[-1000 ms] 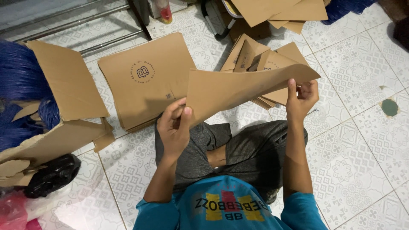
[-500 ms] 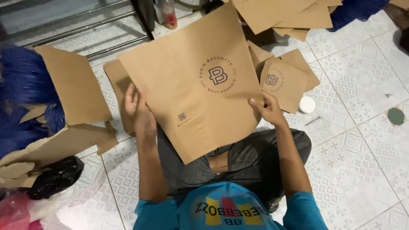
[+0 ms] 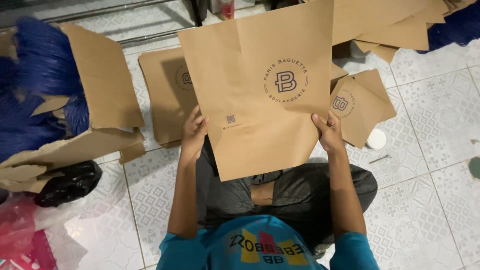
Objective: The person sits on the floor and folds flat brown paper bags by hand. They pick up each bag, fold the bottom flaps inward to create a base, and then fold the side edges to form the bag's structure. The finished bags are placed in a pile to the right.
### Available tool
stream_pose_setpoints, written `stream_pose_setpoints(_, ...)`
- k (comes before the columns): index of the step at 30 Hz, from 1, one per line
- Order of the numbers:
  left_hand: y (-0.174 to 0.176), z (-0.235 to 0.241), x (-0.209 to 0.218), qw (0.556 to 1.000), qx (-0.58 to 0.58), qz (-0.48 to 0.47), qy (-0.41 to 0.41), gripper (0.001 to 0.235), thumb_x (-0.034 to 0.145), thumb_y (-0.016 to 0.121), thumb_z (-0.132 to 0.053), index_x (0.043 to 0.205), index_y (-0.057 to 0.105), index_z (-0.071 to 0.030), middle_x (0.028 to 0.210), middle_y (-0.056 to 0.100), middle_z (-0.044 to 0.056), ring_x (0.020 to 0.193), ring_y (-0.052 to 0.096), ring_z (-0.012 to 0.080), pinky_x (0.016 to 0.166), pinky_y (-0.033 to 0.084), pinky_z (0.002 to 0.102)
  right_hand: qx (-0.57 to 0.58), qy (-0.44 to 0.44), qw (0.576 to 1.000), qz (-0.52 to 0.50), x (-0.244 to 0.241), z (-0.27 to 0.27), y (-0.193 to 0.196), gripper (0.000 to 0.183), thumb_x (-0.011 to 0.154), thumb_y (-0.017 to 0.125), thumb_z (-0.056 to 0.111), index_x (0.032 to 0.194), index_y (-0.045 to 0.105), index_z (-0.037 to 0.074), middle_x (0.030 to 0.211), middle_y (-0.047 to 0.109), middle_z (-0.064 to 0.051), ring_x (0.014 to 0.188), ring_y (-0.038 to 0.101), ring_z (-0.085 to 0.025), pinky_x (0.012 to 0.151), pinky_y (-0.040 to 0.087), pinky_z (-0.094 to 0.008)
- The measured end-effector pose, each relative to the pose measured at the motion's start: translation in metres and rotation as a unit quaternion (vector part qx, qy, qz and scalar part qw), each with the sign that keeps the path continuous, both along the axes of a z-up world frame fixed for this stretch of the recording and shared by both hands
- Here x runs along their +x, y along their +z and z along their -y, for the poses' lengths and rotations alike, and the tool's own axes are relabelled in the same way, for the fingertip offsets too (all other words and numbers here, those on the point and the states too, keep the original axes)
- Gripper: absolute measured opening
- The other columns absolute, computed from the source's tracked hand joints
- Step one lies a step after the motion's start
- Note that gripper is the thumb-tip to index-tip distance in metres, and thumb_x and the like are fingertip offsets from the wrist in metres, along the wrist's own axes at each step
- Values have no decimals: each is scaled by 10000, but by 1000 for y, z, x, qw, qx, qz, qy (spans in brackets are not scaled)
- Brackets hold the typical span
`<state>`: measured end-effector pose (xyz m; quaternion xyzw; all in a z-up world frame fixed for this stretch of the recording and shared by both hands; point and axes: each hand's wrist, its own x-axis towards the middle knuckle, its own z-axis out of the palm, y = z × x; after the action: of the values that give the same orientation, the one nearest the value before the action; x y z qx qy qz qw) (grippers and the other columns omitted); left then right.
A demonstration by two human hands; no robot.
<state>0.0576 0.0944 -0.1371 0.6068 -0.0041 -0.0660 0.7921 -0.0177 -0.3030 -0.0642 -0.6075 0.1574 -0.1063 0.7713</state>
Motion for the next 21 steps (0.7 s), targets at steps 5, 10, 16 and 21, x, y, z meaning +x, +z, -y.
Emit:
stream_pose_setpoints(5,9,-4,1,999,-30,22,1,660,1047,633,-175,1569,294,45,1307,605,340,1135,683,392,889,616,500,9,16,1000,4,2,-2,-6,266,969,727,78,1228,667,87,885,707,-88,720,750,-228,605,644,-345)
stream_pose_setpoints(10,19,-9,-2,999,-36,26,-9,658,1060,608,-180,1576,272,50,1342,566,368,1167,655,448,909,598,543,7,17,1000,4,2,-7,-2,238,966,728,73,1196,670,80,864,709,-91,709,751,-231,600,644,-350)
stream_pose_setpoints(16,4,-17,0,998,-57,36,-8,640,1049,593,-106,1576,267,53,1322,583,352,1151,667,429,903,613,516,-8,28,1000,3,4,-17,14,195,953,742,74,1137,678,86,837,694,-61,685,739,-198,572,627,-323)
stream_pose_setpoints(21,-8,-22,1,995,-84,47,-5,621,1023,590,-34,1571,305,36,1316,609,312,1153,676,384,899,619,483,-34,42,999,0,5,-17,14,191,950,745,69,1128,677,86,820,681,-59,682,727,-193,577,616,-324)
